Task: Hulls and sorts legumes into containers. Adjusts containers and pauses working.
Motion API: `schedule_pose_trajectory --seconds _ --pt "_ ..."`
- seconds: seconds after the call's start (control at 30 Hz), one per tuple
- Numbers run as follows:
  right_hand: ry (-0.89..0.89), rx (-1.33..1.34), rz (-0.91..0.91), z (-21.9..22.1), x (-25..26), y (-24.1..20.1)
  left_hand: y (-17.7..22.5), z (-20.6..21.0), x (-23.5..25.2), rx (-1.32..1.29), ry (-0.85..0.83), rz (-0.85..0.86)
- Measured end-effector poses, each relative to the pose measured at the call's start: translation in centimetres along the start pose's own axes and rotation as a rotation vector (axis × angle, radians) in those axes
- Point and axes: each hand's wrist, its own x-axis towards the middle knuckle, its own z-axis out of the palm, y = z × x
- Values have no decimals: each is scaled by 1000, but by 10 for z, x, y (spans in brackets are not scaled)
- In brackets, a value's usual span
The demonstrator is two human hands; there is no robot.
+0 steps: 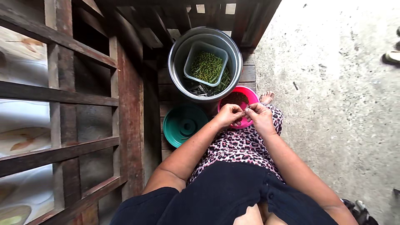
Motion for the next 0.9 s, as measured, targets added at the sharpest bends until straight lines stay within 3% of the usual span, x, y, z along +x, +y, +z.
schedule_pose_trajectory --seconds 0.43,0.67,0.9 --pt "7 -79 -69 1 -7 0 -4 1 2 71 23 7" --pt "8 -89 -69 1 -11 0 -19 -5 10 96 9 139" --pt "36 -59 -55 -1 -12 1 -14 0 3 210 66 65"
